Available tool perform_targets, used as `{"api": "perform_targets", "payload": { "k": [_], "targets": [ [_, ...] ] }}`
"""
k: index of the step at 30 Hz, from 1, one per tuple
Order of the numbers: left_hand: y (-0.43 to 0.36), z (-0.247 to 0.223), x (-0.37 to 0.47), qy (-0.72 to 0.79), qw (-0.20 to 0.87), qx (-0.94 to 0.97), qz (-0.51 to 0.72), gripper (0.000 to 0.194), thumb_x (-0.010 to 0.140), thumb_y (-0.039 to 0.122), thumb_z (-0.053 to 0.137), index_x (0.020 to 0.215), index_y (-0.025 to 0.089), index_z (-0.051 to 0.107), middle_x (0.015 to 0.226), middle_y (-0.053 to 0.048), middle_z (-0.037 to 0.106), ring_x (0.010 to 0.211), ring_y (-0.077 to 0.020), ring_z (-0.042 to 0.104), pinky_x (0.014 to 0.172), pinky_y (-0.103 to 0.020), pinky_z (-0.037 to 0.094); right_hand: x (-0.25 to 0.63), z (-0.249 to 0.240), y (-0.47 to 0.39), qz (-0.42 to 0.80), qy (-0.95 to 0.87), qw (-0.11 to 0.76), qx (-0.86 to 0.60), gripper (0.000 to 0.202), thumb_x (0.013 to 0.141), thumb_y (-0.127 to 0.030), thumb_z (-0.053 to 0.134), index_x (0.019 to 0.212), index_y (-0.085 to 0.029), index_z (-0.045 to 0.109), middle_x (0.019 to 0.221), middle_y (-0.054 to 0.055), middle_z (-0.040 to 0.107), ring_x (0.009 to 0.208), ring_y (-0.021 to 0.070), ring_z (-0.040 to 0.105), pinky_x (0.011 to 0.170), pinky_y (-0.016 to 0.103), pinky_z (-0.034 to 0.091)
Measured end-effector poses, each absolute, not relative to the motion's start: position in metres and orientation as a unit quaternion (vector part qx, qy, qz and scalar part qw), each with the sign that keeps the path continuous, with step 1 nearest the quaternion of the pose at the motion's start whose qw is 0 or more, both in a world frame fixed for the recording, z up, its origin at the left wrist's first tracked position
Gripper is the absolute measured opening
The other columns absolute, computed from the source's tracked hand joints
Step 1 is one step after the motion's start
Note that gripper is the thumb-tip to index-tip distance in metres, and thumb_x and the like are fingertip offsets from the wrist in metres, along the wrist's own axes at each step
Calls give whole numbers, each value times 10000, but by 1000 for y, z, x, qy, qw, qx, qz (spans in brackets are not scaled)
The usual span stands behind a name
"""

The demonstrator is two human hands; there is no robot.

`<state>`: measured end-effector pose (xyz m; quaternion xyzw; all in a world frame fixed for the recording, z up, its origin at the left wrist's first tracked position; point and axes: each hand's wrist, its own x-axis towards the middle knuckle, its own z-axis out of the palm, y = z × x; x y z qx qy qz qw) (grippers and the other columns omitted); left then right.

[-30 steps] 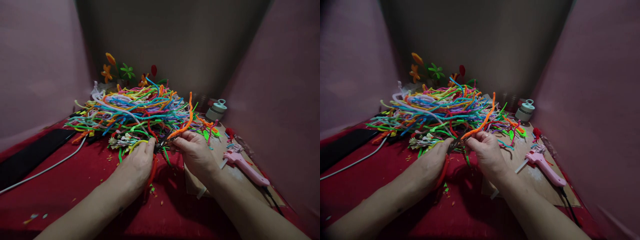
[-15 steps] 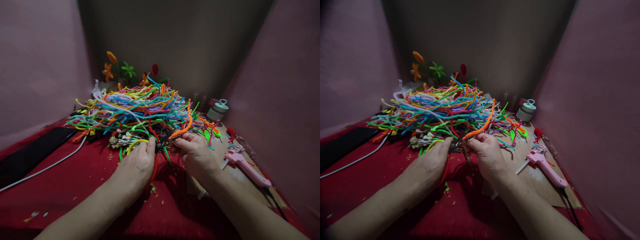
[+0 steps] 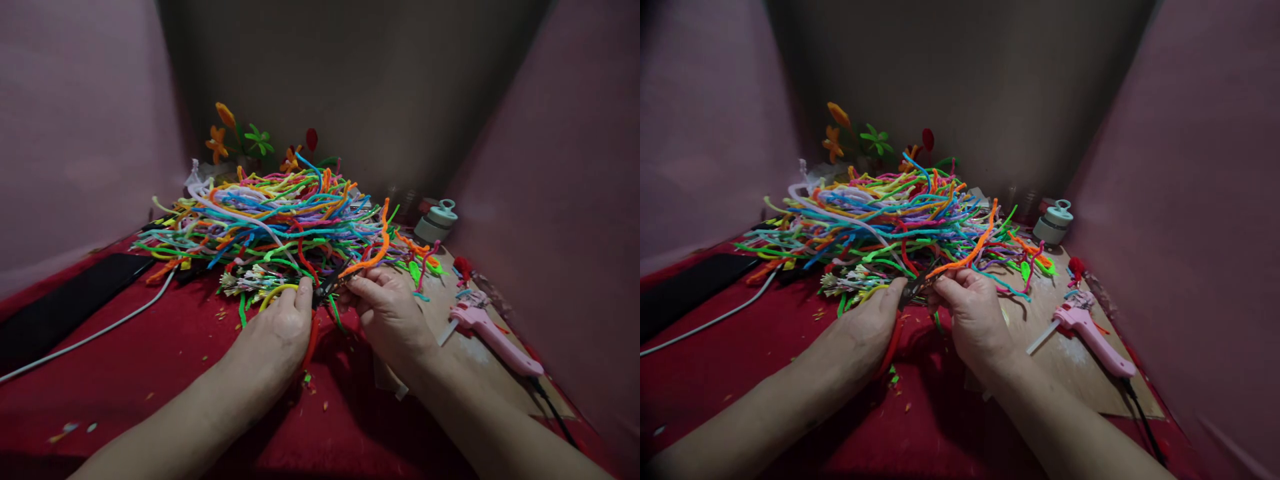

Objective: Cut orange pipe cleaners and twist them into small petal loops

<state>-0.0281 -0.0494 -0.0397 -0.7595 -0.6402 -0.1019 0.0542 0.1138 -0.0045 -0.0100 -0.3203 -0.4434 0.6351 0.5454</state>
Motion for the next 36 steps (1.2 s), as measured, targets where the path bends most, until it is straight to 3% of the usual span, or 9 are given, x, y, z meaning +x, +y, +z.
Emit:
{"api": "perform_targets", "payload": {
  "k": [14, 18, 20, 23, 28, 32, 36],
  "targets": [
    [-49, -38, -26, -640, 44, -758, -122, 531, 790, 33, 288, 1320, 63, 305, 1033, -175, 593, 862, -249, 626, 673, -345, 512, 110, -14, -3, 648, -409, 565, -304, 40, 604, -164, 635, 614, -139, 604, 532, -17, 570, 493, 90, 500, 529, 230, 385],
    [-47, -37, -30, -634, 1, -760, -141, 519, 790, 55, 316, 1308, 89, 330, 971, -148, 626, 749, -230, 643, 622, -329, 505, 111, -12, -1, 655, -401, 570, -292, 57, 608, -181, 643, 606, -142, 601, 532, -11, 577, 490, 100, 503, 522, 240, 395],
    [-47, -36, -37, -624, -27, -759, -183, 489, 798, 82, 341, 1285, 108, 363, 978, -146, 625, 781, -228, 638, 675, -340, 497, 112, -11, -1, 655, -403, 567, -294, 57, 612, -183, 652, 629, -138, 622, 568, 0, 604, 509, 101, 515, 538, 240, 402],
    [-48, -26, -49, -606, -118, -726, -303, 435, 802, 157, 413, 1237, 152, 410, 976, -120, 626, 852, -225, 620, 737, -341, 483, 112, -10, -1, 666, -418, 548, -284, 59, 629, -184, 659, 662, -135, 658, 609, 15, 629, 539, 98, 522, 558, 233, 399],
    [-49, 8, -49, -540, -387, -547, -510, 448, 699, 285, 636, 1112, 219, 476, 904, -28, 639, 697, -152, 606, 606, -252, 485, 110, -10, -6, 693, -421, 526, -256, 50, 629, -174, 684, 671, -149, 678, 612, -1, 618, 532, 77, 483, 535, 212, 359],
    [-44, 23, -39, -478, -494, -511, -516, 441, 649, 232, 696, 1048, 202, 509, 735, 26, 622, 551, -72, 534, 512, -167, 414, 109, -13, -8, 704, -428, 510, -249, 53, 654, -179, 685, 703, -159, 682, 599, -19, 597, 515, 60, 447, 515, 196, 339],
    [-38, 22, -34, -466, -537, -491, -503, 428, 622, 197, 718, 1009, 181, 535, 647, 51, 575, 496, -44, 488, 454, -135, 356, 107, -13, -8, 718, -421, 502, -235, 77, 643, -168, 688, 720, -163, 684, 676, -1, 639, 616, 99, 541, 653, 240, 426]
  ]
}}
